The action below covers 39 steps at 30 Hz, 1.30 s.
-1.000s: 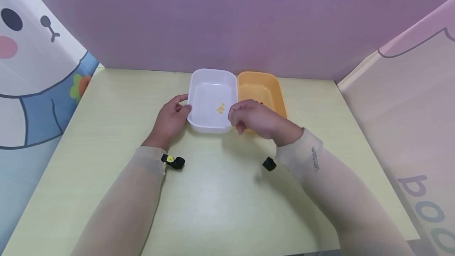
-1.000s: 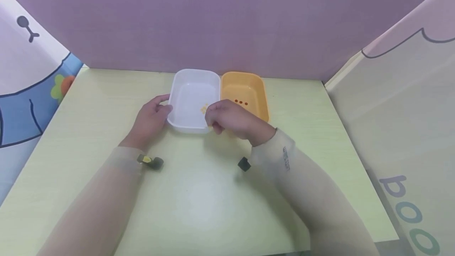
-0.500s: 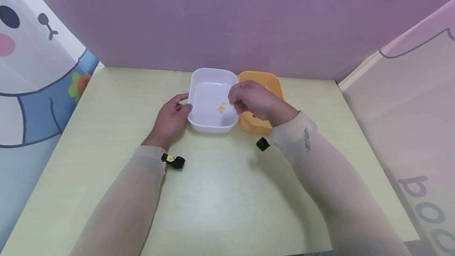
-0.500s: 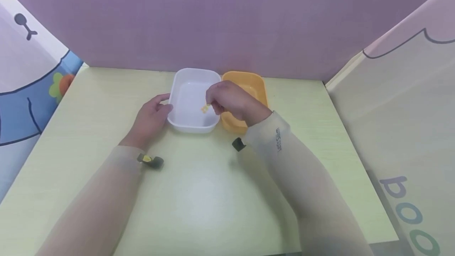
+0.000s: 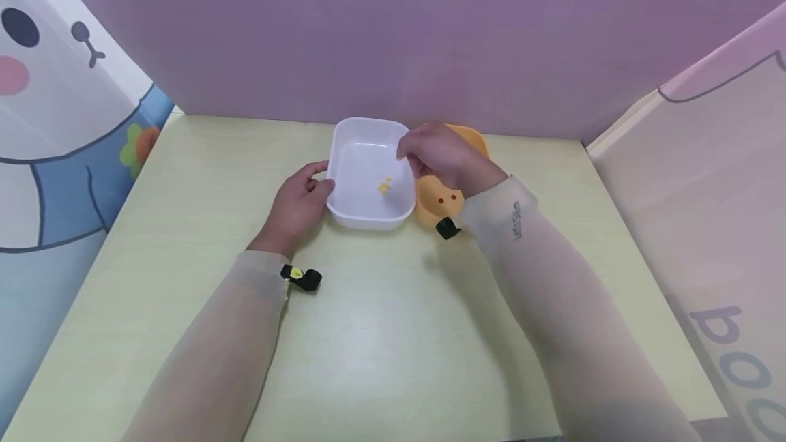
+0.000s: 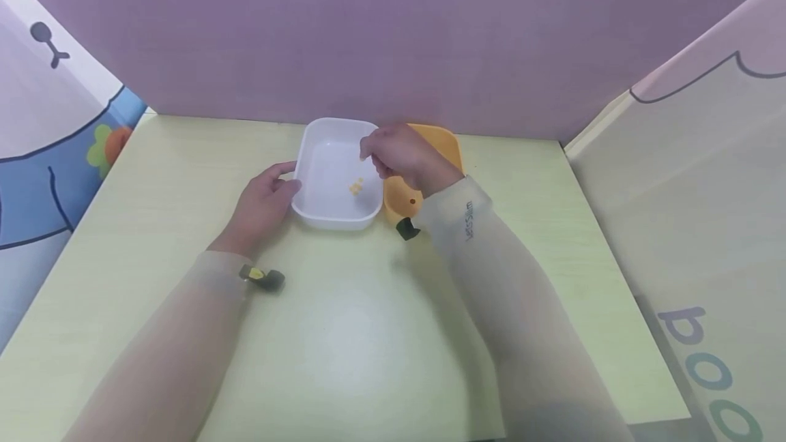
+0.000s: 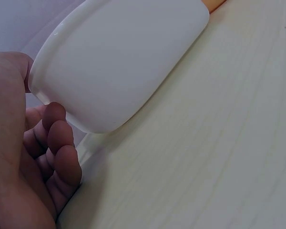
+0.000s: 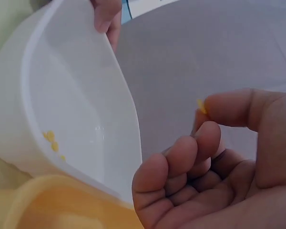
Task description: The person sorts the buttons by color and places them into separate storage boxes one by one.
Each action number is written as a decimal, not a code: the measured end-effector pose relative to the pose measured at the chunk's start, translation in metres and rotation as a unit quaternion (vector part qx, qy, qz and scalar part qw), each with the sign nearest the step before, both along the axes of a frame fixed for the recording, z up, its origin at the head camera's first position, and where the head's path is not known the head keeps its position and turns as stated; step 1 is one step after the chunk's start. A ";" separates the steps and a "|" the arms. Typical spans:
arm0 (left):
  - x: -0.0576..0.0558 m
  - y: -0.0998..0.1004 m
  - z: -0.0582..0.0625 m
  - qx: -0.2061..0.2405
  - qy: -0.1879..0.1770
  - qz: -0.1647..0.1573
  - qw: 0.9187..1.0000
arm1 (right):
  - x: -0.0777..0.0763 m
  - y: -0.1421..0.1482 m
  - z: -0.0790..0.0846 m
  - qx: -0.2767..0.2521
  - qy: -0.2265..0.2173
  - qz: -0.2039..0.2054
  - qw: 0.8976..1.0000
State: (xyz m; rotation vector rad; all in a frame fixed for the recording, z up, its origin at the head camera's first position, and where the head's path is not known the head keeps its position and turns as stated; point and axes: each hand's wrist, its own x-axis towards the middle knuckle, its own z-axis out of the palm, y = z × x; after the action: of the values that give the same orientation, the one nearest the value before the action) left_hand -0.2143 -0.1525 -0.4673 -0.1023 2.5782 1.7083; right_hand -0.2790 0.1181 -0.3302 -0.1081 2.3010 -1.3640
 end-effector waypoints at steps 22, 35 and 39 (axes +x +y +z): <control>-0.004 0.003 -0.002 -0.002 -0.010 -0.008 1.000 | 0.000 0.016 -0.009 0.102 -0.001 -0.012 0.995; -0.008 0.001 -0.005 -0.008 -0.009 -0.010 1.000 | 0.017 0.022 -0.016 0.084 0.025 -0.024 0.996; -0.006 -0.006 0.000 -0.028 -0.013 -0.010 0.999 | 0.026 0.023 -0.017 0.109 0.074 -0.026 0.991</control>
State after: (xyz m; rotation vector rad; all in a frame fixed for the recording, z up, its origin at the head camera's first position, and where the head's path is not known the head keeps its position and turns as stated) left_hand -0.2201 -0.1583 -0.4676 -0.1011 2.5996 1.6179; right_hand -0.2527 0.1414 -0.3476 -0.0837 2.5770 -1.1545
